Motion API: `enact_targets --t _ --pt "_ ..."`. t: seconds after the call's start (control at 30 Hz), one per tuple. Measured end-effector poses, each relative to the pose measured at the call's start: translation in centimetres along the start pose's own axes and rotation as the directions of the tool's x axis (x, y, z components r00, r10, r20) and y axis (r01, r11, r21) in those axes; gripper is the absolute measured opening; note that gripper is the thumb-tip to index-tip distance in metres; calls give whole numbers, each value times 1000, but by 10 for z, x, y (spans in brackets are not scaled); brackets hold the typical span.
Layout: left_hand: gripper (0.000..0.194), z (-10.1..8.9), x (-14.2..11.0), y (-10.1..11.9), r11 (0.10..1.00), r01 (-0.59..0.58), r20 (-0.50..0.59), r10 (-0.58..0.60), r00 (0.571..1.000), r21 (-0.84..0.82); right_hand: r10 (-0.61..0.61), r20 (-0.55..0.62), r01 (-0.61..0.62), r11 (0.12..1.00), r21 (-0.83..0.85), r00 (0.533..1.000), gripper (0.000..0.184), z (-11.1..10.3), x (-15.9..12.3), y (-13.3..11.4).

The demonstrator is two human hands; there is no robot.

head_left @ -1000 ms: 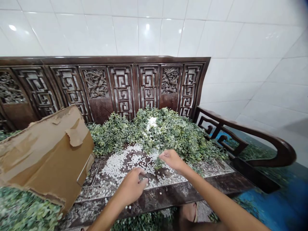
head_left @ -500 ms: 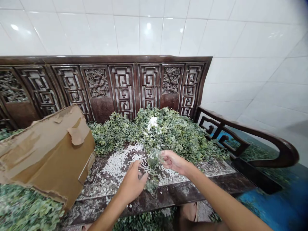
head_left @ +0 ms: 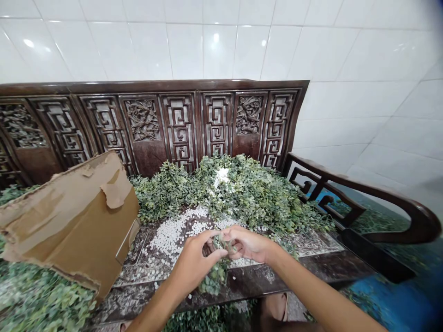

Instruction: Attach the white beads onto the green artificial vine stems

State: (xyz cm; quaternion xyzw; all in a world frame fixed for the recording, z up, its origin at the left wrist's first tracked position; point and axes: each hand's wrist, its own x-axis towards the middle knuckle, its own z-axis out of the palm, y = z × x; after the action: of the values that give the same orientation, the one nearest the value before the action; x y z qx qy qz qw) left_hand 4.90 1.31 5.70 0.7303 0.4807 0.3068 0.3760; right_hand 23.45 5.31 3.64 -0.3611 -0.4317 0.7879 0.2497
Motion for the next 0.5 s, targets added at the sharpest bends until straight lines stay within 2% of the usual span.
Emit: enact_targets --t 0.1,0.17,0.27,0.37,0.5 --pt "33 1 -2 -4 1000 -19 -6 19 1000 19 -25 -25 26 999 40 999 29 6 0 -1" --pt "26 2 -3 -7 996 -34 -60 38 997 77 -22 -42 26 994 103 999 35 9 2 -2" --pt "19 1 -2 -11 986 7 -138 16 990 166 2 -151 31 976 216 988 26 13 6 -2" --pt "18 -1 0 -14 985 99 -153 -78 985 139 -5 -229 65 965 254 973 8 14 9 -2" --pt "24 -4 -1 -12 991 115 -105 -108 989 63 -50 -216 101 968 232 975 14 13 7 0"
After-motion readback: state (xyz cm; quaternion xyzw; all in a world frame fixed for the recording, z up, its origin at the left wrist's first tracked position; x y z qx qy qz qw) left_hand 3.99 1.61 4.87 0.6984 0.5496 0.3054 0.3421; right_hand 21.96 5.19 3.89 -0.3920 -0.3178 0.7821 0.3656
